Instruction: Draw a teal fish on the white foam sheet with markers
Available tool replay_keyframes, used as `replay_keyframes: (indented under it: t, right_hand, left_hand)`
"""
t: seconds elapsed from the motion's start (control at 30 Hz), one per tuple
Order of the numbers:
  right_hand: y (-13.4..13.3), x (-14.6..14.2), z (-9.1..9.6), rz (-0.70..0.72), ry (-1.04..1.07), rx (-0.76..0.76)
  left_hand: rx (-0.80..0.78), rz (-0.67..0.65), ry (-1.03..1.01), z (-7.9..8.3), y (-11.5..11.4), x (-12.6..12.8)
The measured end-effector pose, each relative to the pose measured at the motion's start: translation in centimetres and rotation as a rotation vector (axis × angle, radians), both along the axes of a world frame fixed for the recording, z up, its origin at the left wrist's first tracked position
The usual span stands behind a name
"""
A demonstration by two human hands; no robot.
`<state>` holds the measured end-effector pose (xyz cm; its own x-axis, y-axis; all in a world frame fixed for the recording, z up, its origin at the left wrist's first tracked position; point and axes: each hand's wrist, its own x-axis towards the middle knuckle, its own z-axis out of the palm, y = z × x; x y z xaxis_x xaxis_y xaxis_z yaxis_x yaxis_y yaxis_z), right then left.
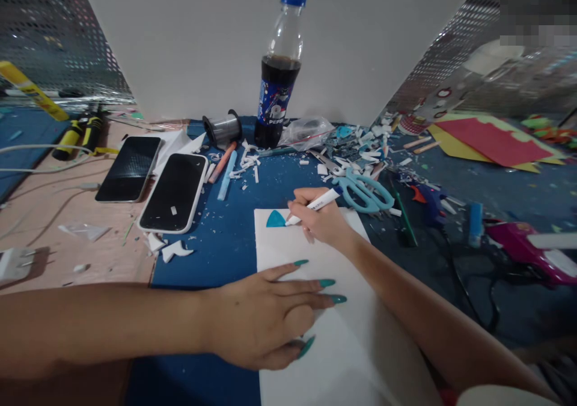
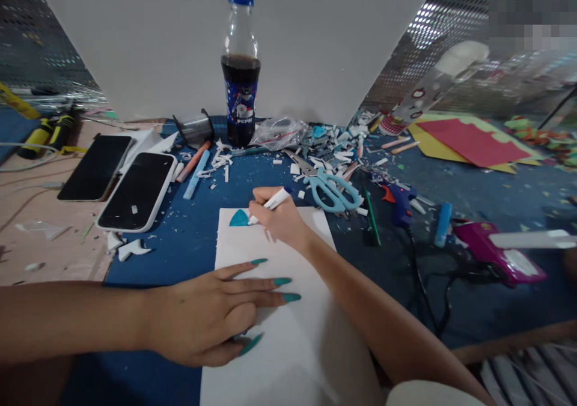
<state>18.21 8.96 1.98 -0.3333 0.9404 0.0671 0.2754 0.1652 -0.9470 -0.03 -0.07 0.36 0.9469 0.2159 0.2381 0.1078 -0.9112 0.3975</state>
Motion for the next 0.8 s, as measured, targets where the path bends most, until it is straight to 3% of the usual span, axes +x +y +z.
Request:
replay_keyframes:
  t: [0.43, 0.8]
  right_hand:
    - [-0.04, 0.05, 0.0, -0.007, 0.025, -0.08]
    - [-0.14, 0.11, 0.02, -0.001, -0.007, -0.032]
  left_hand:
    - [-0.057, -0.011, 0.002, -0.09, 0.02, -0.07]
    - [-0.077, -0.013, 0.043, 0.03, 0.06, 0.0]
